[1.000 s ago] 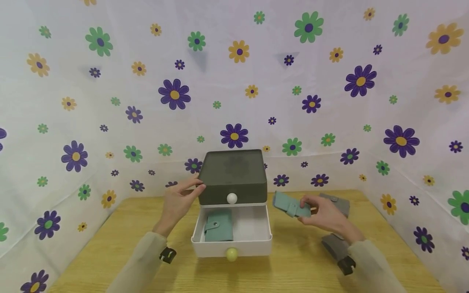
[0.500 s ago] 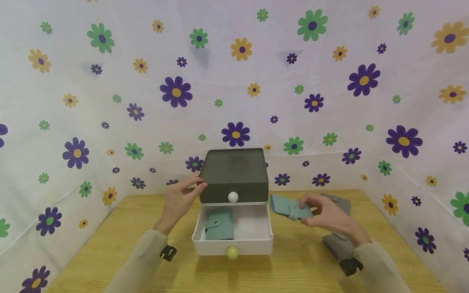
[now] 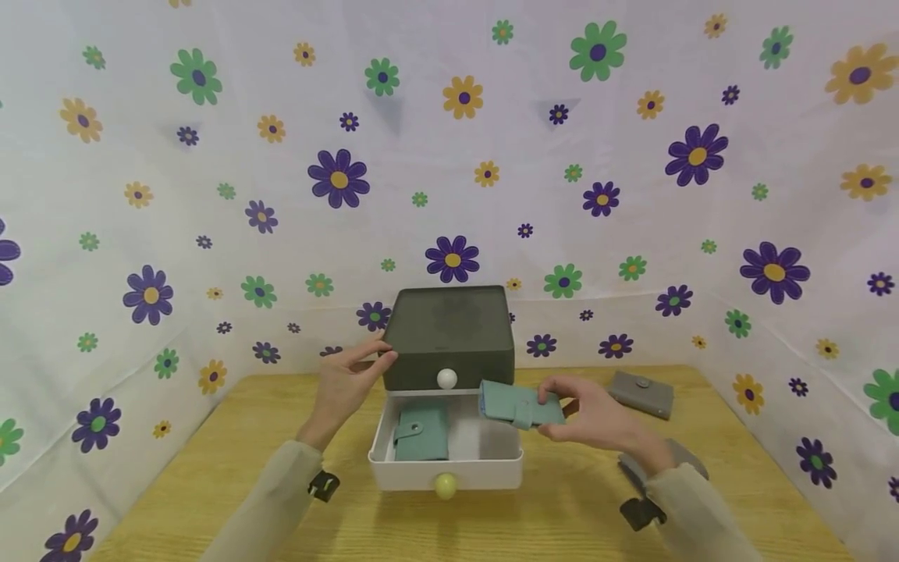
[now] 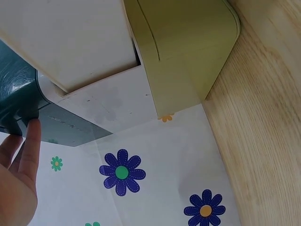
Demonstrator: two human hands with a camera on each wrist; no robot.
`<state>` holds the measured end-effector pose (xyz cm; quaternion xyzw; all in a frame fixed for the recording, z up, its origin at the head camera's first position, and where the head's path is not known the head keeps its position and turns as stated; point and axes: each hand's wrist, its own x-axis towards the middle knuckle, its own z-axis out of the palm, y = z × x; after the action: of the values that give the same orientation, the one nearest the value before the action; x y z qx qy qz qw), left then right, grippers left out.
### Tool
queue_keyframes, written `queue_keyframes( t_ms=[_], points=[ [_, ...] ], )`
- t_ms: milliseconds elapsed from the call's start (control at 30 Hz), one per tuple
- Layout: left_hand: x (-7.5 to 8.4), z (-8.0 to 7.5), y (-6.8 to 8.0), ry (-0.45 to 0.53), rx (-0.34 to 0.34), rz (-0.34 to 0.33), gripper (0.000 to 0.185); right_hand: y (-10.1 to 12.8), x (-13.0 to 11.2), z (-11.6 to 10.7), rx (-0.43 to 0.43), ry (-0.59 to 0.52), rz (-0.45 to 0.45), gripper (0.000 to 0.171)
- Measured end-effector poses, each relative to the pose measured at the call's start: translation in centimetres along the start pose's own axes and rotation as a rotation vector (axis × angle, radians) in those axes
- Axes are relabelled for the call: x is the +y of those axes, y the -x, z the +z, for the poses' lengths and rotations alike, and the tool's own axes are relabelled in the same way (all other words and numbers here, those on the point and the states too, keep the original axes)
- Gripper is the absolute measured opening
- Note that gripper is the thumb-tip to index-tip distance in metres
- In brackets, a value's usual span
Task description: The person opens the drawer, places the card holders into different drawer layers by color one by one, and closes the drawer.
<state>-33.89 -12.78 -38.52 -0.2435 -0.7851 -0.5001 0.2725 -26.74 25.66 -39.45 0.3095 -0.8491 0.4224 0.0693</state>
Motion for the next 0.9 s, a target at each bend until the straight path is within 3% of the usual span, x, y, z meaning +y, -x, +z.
queue_keyframes(
  t_ms=[267,567,900],
  points=[
    [0.2,0.3,-0.1,0.018,0.014,0.008,0.023,-1.5,-2.0,1.8,-0.013,0.035,-0.023,0.027],
    [0.2,0.2,-0.1,0.029,0.028,0.018,0.019,-2.0,-3.2,2.3,-0.04,0.126,-0.065,0.034],
    [0.1,0.3,0.0,0.016,0.019,0.015,0.021,-3.1,-4.2,3.1,-0.08,0.209,-0.045,0.034]
  ],
)
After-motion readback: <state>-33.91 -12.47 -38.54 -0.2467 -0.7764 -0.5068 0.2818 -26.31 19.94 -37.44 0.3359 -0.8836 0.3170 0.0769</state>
